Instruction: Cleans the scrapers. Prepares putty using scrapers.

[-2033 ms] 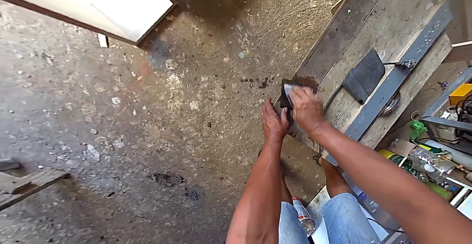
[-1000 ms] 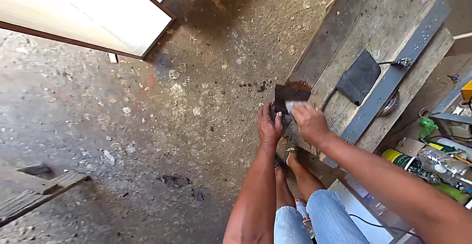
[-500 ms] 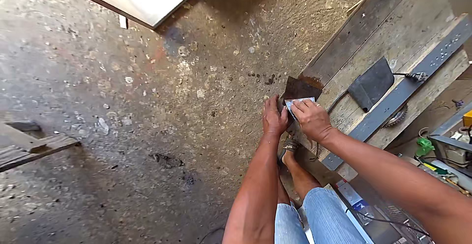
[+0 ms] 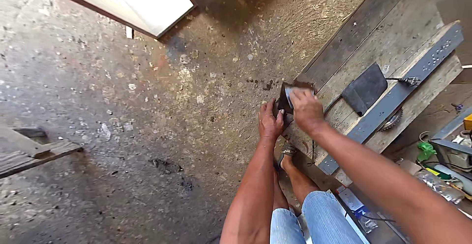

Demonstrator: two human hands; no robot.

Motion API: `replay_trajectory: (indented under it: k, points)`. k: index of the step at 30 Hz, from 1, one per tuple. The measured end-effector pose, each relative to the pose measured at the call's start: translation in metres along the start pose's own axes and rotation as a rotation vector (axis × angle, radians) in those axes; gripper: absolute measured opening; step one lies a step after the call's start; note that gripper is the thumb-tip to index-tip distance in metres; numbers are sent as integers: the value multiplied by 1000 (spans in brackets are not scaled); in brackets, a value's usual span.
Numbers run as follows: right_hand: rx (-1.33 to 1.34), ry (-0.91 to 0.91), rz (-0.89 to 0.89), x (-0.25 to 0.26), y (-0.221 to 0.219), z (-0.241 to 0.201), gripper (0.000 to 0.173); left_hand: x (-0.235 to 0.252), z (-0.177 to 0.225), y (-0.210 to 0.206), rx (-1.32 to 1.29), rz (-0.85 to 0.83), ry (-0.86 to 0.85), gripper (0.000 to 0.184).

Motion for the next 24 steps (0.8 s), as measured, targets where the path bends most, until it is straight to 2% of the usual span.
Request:
replay_trajectory:
  k: [3,6,9,14,16,18,20,22,24]
  points:
    - [-5,46,30,-42,-25,17,41,-1,5,0,16,-7,18,55]
    - [66,-78,2,-3,1,41,41,0,9,3,52,-41,56,55]
    - [197,-170,97,19,41,62,35,7,23,8,111,-53,62,51]
    - [562,-342,325,-47,76,117,35,12,61,16,136,32,116,36]
    - [636,-404,337,-76,72,140,36,6,80,23,44,99,36,24]
    - [655,-418,349,-99,62,156,34,-16,113,35,-10,194,-207,14]
    - [666,-412,345,-114,53,163,33,-42,144,36,145,276,-443,11]
    - [637,-380,321,-122,47,158,33,-55,144,18,387,347,-554,10]
    - [553,-299,275,-120,43,139,33,-51,118,-11,533,230,-535,14]
Point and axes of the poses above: each hand's wrist, its own x-axis towards the middle knuckle, its own y-axis out of the back of the hand, z = x × y, the point moved 5 cm from there along x, towards the middle knuckle, and after that the axes turned 9 degrees about -z, right-handed, at the moved point
